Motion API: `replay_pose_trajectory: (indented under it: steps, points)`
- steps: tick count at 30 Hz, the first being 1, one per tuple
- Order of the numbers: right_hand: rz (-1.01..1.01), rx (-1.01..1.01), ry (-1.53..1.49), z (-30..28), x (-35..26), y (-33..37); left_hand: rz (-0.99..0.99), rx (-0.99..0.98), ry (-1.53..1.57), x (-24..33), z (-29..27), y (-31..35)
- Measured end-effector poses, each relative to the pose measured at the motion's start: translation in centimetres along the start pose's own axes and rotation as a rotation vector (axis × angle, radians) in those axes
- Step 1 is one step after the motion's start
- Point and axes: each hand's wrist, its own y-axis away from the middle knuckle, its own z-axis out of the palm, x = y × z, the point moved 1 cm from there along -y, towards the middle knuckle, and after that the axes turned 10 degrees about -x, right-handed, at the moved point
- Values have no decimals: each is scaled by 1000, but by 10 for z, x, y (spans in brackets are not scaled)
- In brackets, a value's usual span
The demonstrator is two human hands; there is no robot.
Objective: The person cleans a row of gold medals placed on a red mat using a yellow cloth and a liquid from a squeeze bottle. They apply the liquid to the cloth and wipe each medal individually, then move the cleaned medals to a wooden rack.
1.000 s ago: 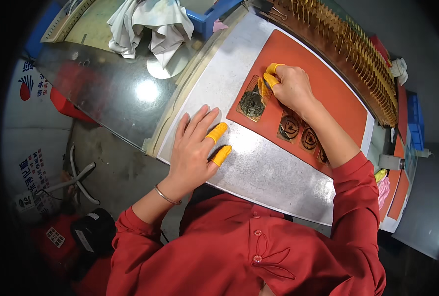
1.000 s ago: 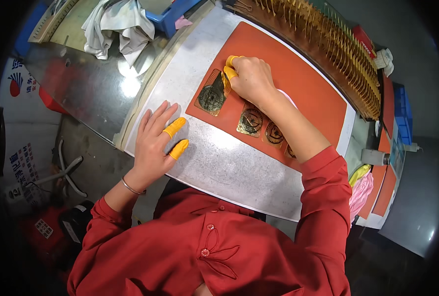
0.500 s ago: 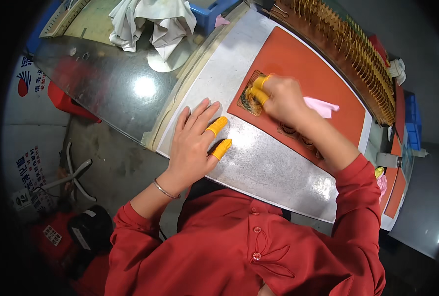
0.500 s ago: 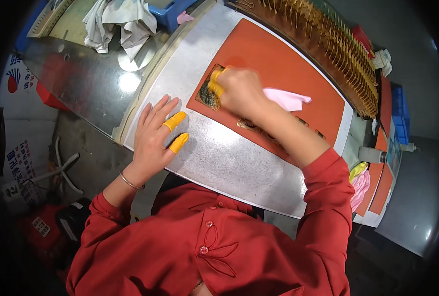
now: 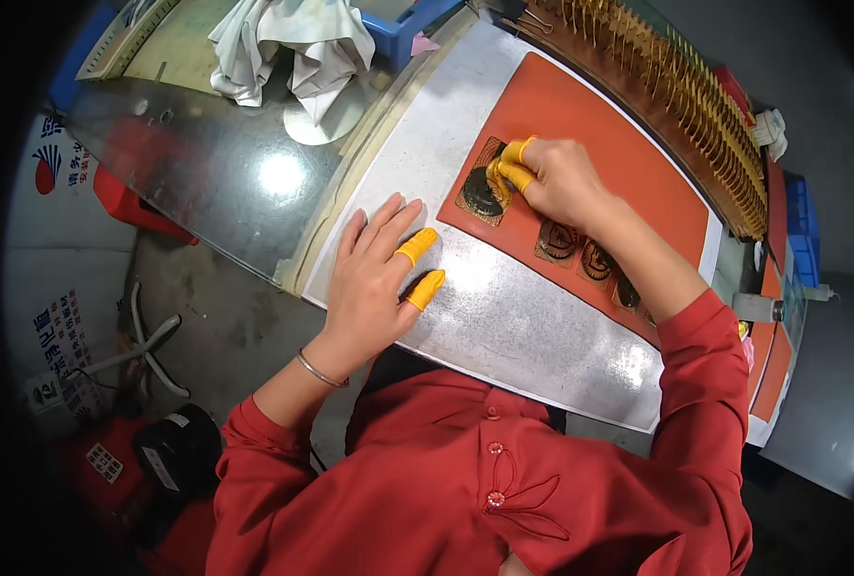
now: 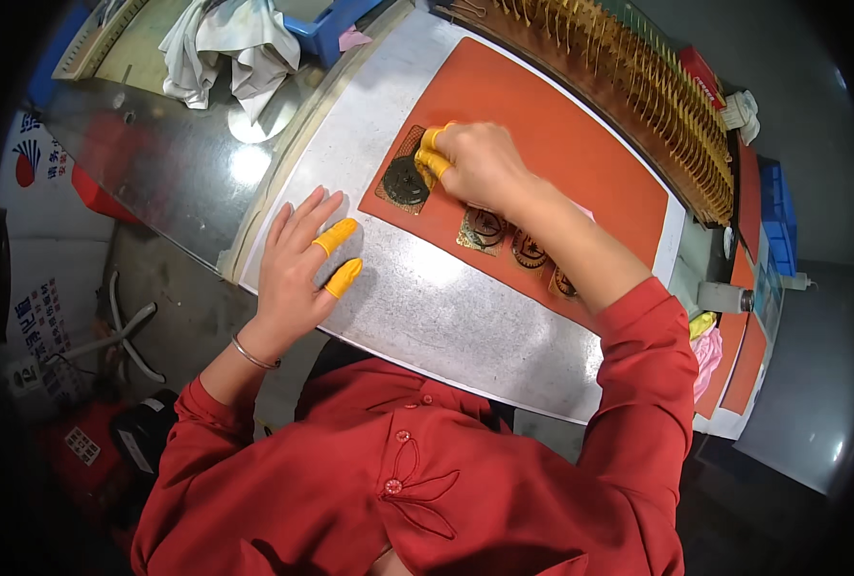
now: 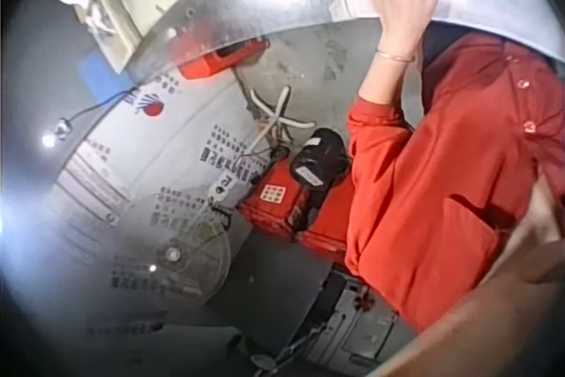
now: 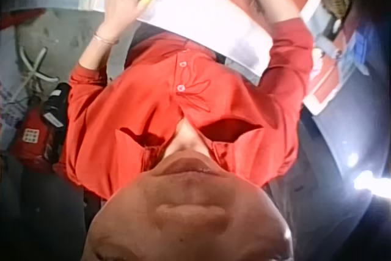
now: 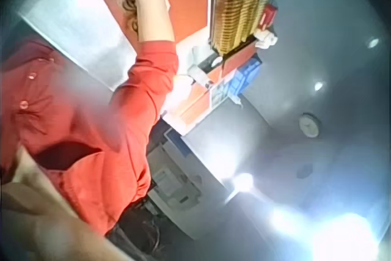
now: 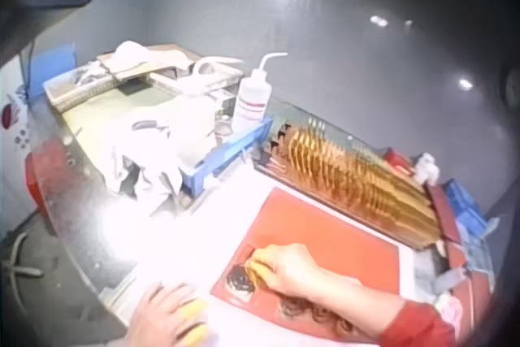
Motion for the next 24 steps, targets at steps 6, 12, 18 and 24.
replay_pose_trajectory:
  steps: [6, 12, 18, 24]
  points:
    - [-49, -31, 26, 5, -8, 10, 7, -12, -4, -1, 1, 1]
    - [-51, 14, -5, 4, -2, 9, 3, -22, -15, -1, 1, 0]
    - [82, 99, 5, 4, 1, 2, -4, -13, -14, -1, 0, 1]
    - [-182, -88, 13, 19, -48, -6, -11, 5, -6, -2, 1, 1]
